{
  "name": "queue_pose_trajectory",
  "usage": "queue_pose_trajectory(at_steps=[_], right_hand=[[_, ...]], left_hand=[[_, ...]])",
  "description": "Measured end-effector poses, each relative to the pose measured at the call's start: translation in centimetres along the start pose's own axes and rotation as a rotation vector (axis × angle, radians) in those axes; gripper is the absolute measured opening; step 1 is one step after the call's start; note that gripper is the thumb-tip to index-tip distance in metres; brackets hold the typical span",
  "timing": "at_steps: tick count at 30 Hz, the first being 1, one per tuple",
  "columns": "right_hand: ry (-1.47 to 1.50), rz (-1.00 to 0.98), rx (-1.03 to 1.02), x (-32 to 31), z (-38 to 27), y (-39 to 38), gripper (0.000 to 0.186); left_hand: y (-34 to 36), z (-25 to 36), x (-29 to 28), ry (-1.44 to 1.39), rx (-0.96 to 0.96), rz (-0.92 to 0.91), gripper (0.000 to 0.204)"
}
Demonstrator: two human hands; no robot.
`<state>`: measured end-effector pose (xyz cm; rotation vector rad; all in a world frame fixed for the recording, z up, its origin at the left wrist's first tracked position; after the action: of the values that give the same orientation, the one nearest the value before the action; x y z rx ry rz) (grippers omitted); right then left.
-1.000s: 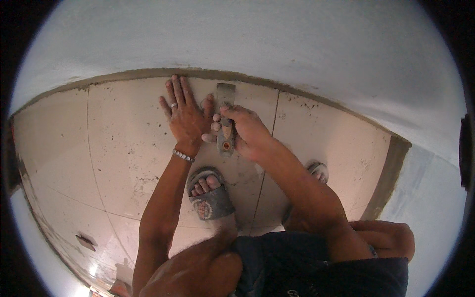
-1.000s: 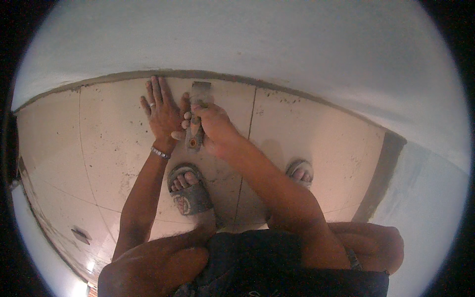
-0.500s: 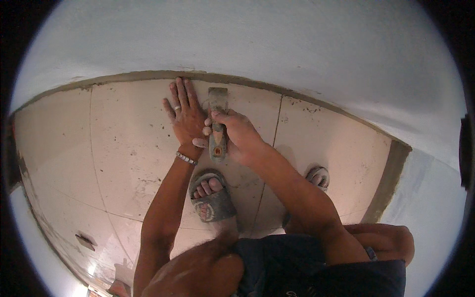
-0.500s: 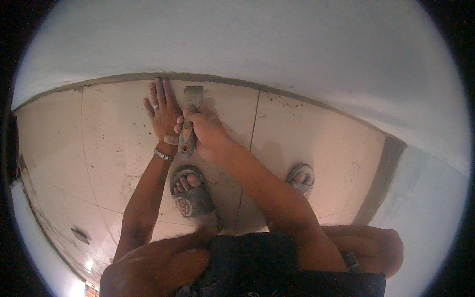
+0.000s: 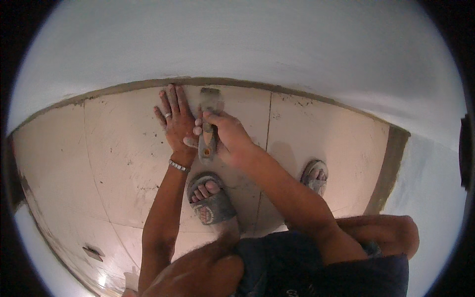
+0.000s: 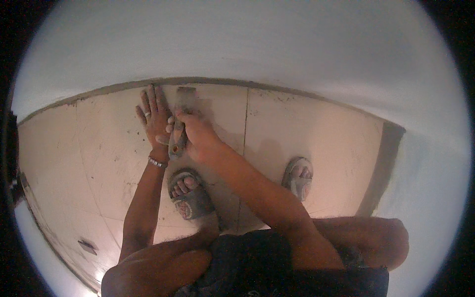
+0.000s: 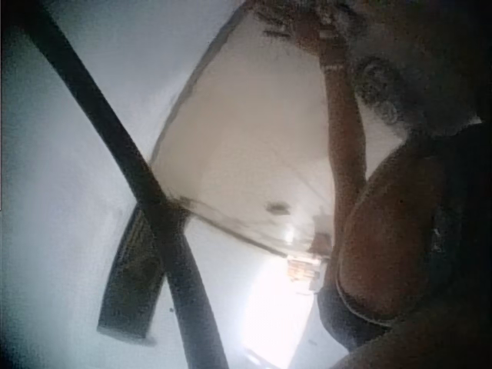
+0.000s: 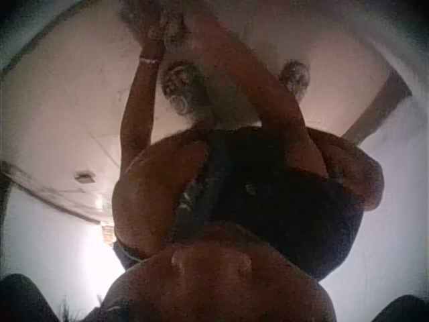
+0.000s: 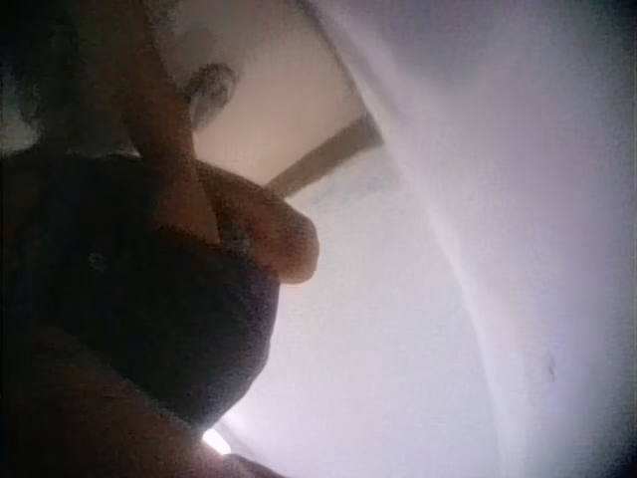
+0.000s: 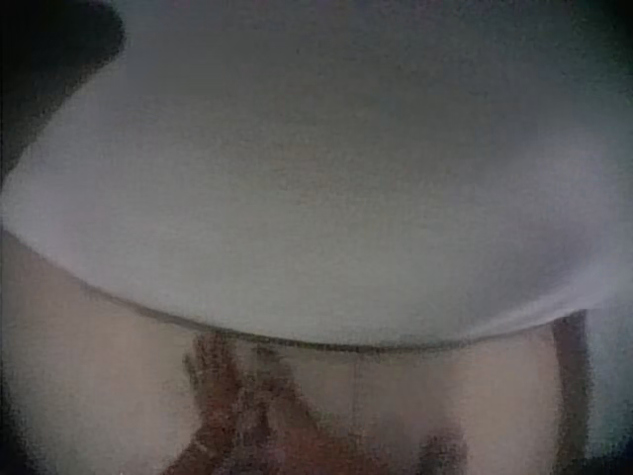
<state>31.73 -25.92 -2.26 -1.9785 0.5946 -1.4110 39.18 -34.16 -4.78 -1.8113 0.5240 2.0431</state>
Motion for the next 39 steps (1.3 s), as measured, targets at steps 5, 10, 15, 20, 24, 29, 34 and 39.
queue_pose_trajectory(at_steps=[5,10,15,20,24,29,34,39], right_hand=[[-0.011,-0.001,-0.010,-1.4,-1.3,-1.7,0.016],[0.019,-0.024,-0.038,-3.0,-2.2,-1.8,0.016],[0.057,0.056,-0.051,-4.5,-3.8,-2.8,0.018],[-0.075,0.271,-0.082,-8.8,-7.0,-6.3,0.021],[-0.423,0.392,-0.100,-13.4,-11.2,-9.1,0.023],[-0.801,0.568,-0.192,-18.7,-16.6,-14.0,0.027],[-0.937,0.602,-0.311,-22.2,-19.8,-16.5,0.029],[-1.224,0.554,-0.282,-25.0,-20.5,-15.5,0.033]], left_hand=[[-0.8,1.6,-0.9,-0.037,0.088,-0.045,0.069],[-1.6,3.8,-1.6,-0.146,0.232,-0.046,0.066],[-1.7,5.8,-1.6,-0.193,0.311,-0.059,0.065],[-1.6,8.3,-0.4,-0.161,0.418,-0.087,0.063],[-2.0,12.5,-0.5,-0.269,0.475,-0.123,0.063],[-2.8,19.2,-0.8,-0.329,0.563,-0.118,0.060],[-4.2,23.7,-0.1,-0.371,0.996,-0.158,0.053],[-0.8,20.5,-0.3,-0.321,1.124,-0.142,0.045]])
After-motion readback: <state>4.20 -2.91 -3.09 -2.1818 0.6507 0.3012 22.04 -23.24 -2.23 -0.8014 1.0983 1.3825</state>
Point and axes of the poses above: each hand's wrist, its own y-axis towards the middle knuckle, its own x-axis out of the palm, z = x × y, the point moved 8 cm from there along y, towards the middle knuckle, and after that the axes turned 3 degrees about -z, right-handed, at the moved point
